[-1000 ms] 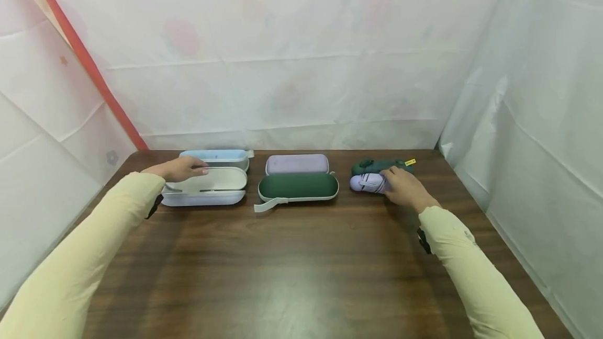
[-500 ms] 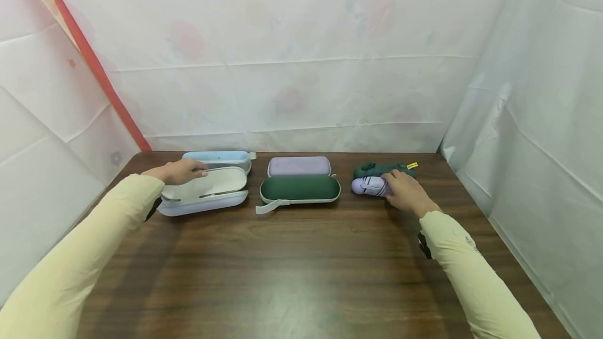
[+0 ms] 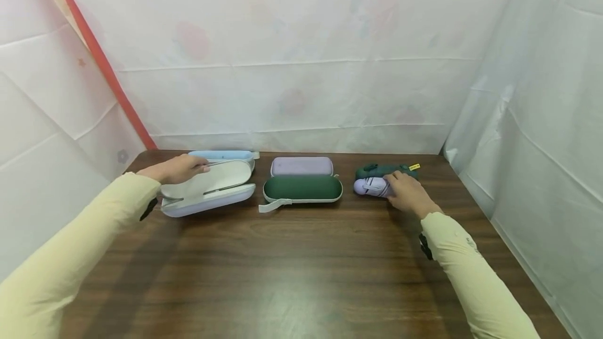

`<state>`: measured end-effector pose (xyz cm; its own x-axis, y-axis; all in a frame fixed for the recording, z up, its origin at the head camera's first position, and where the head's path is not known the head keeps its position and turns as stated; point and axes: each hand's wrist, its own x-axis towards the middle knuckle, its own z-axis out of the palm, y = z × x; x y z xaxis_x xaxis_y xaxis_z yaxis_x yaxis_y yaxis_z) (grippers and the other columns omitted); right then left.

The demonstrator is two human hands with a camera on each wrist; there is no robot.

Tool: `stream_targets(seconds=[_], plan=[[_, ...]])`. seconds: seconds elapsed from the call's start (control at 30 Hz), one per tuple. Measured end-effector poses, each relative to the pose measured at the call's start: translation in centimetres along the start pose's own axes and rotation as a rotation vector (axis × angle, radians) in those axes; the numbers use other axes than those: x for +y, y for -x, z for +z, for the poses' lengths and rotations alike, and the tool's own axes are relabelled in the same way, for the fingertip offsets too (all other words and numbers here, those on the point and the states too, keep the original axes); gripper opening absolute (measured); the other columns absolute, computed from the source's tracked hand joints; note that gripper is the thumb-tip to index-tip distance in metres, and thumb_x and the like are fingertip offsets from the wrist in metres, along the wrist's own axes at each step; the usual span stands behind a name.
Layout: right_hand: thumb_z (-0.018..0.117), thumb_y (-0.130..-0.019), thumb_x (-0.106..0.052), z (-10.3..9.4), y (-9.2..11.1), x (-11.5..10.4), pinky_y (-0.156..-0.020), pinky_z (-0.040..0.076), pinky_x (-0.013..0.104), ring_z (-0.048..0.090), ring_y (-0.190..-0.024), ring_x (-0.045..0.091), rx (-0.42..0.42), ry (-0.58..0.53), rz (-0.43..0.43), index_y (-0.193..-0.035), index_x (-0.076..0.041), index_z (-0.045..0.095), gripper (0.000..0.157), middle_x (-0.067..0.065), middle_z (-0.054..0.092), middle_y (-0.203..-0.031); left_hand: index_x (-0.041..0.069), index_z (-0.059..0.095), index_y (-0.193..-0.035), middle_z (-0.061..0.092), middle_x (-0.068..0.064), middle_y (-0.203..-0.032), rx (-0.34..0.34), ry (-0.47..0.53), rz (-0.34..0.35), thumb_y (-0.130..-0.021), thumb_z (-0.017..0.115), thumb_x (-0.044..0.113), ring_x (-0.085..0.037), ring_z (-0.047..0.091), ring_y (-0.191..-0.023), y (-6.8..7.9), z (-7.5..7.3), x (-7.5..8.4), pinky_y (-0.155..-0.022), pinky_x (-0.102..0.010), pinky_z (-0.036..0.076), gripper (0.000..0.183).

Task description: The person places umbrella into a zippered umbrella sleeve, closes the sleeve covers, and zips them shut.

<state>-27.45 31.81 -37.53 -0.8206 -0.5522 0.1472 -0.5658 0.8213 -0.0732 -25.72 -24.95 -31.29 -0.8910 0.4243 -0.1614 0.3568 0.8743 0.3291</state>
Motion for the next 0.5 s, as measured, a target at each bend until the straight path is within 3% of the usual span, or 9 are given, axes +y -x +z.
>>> stream_targets(seconds=[0.13, 0.5], plan=[[0.071, -0.079, -0.003, -0.1, -0.1, 0.2, -0.088, 0.042, 0.054, 0.053, -0.105, 0.044, -0.006, 0.011, 0.001, -0.122, 0.014, 0.051, 0.051, 0.030, 0.052, -0.113, -0.002, 0.058, -0.119, 0.061, -0.013, -0.103, 0.028, -0.047, 0.013, -0.102, 0.047, 0.018, -0.027, 0.056, -0.095, 0.3, -0.6, 1.1, -0.083, -0.048, 0.044, 0.029], [0.069, -0.081, -0.003, 0.0, -0.4, 0.6, -0.089, 0.041, 0.056, 0.051, -0.107, 0.045, -0.027, 0.011, 0.023, -0.125, 0.014, 0.048, 0.052, 0.031, 0.051, -0.116, -0.002, 0.062, -0.118, 0.064, -0.008, -0.100, 0.063, -0.092, 0.142, -0.101, 0.049, 0.016, -0.022, 0.058, -0.091, 0.7, -1.8, 5.5, -0.083, -0.045, 0.045, 0.028]])
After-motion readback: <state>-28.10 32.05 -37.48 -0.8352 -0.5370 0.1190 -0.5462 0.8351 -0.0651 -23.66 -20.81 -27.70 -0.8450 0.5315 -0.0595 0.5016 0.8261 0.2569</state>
